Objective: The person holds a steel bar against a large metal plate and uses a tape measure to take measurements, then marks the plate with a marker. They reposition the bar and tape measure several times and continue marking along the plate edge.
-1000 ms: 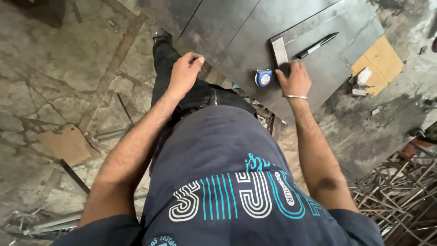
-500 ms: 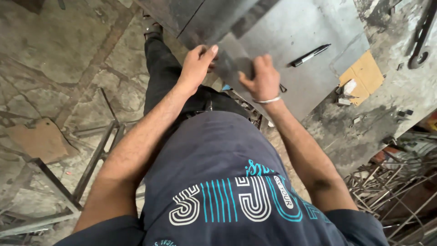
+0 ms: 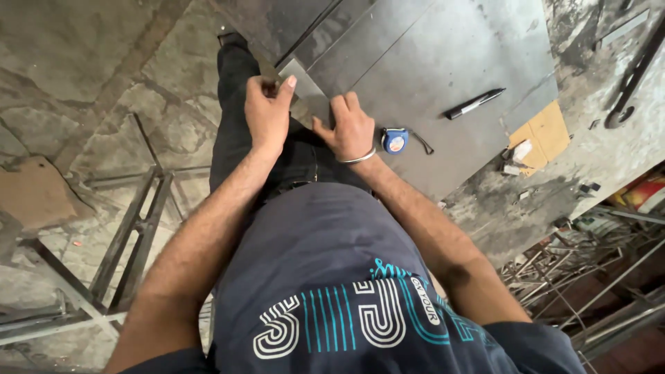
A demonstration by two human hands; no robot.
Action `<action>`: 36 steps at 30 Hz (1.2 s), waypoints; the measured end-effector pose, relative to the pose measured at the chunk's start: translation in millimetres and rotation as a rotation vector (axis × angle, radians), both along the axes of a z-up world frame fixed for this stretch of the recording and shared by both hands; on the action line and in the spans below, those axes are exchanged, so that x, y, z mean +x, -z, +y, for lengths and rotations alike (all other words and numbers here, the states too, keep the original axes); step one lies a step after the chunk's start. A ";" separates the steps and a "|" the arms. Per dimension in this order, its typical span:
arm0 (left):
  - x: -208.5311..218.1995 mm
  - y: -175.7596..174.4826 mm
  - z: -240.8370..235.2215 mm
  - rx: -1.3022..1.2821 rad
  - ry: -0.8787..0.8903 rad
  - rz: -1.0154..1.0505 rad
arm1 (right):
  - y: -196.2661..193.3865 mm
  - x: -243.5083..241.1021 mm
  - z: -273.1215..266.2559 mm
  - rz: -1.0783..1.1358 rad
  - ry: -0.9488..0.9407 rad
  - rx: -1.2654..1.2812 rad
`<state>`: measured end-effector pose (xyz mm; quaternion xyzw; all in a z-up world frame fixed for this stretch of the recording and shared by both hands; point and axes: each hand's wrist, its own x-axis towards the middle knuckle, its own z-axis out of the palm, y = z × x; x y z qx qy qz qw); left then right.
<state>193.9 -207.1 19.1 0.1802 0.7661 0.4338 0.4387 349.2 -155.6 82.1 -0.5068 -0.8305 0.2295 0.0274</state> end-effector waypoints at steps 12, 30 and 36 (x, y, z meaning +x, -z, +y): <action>9.3 9.0 -5.8 0.144 -0.233 -0.652 | 5.6 -7.2 -4.0 0.053 -0.201 0.170; 12.2 29.0 -19.4 0.218 -0.286 -0.631 | 9.5 -11.0 -9.8 0.034 -0.242 0.150; 4.7 33.0 -18.8 0.215 -0.280 -0.694 | -0.6 -9.4 -7.1 0.024 -0.242 0.121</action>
